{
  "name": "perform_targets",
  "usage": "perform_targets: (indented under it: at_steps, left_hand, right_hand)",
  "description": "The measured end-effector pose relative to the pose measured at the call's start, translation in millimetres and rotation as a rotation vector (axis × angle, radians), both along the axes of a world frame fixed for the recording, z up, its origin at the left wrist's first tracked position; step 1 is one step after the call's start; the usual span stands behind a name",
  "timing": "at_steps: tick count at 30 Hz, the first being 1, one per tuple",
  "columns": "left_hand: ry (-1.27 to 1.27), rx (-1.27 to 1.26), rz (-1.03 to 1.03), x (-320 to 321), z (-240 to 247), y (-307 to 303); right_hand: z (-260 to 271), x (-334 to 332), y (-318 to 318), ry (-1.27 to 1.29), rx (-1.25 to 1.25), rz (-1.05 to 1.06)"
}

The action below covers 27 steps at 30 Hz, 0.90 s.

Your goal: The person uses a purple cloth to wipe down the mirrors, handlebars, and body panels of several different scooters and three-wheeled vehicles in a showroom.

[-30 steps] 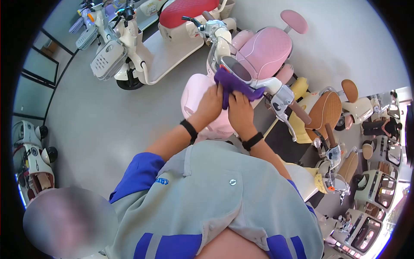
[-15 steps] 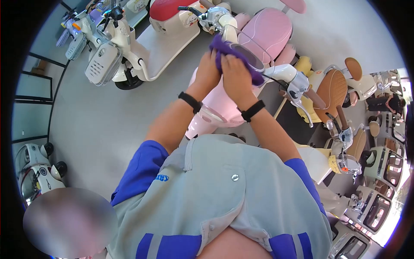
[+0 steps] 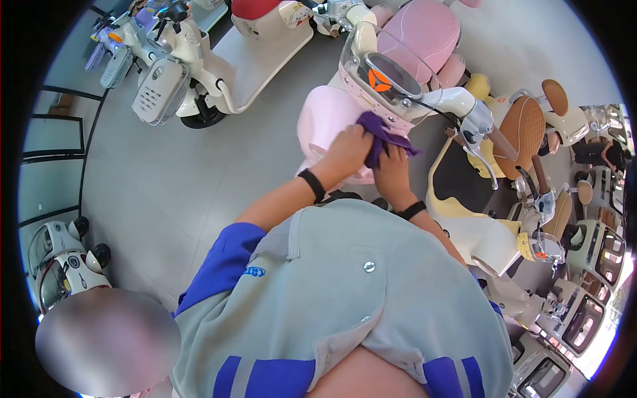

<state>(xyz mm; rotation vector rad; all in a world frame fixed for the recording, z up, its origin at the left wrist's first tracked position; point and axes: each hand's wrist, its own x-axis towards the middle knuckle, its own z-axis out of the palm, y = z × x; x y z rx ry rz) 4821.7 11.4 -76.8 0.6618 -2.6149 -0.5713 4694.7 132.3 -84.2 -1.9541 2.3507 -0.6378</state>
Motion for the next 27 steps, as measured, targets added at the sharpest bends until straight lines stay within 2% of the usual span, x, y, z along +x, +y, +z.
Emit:
perform_targets:
  at_steps: [2,3,4,6,9,11,13,15,17,19,22,27]
  left_hand:
    - [-0.039,0.040,0.128,19,0,-18]
    - [-0.029,-0.016,0.272,30,-4,-28]
    - [-0.061,-0.021,0.371,42,-25,-44]
    - [-0.112,0.194,0.430,73,-44,-71]
    - [-0.127,0.148,0.281,92,-52,-87]
    - [-0.110,0.100,0.242,81,-34,-71]
    - [-0.048,0.032,0.240,65,-21,-46]
    - [0.046,-0.034,0.052,47,-9,-30]
    - [0.001,-0.012,-0.139,32,3,-9]
    - [-0.046,-0.154,-0.130,18,4,12]
    - [-0.092,-0.188,-0.040,7,-6,6]
    - [0.043,0.069,0.167,25,-39,-57]
  right_hand:
    - [12,11,-20,0.033,0.039,0.103]
    - [19,17,-36,0.045,0.053,0.154]
    - [23,22,-56,0.032,0.067,0.234]
    - [18,32,-87,0.022,0.105,0.341]
    - [13,39,-108,0.027,0.109,0.370]
    - [12,37,-101,-0.001,0.064,0.332]
    - [16,27,-72,-0.011,0.034,0.210]
    - [18,15,-35,-0.024,0.090,0.082]
    - [-10,-4,4,-0.023,0.065,0.053]
    - [-13,-2,19,-0.069,0.057,0.031]
    - [-10,6,6,-0.158,0.015,0.011]
    - [14,12,-59,-0.046,0.068,0.168]
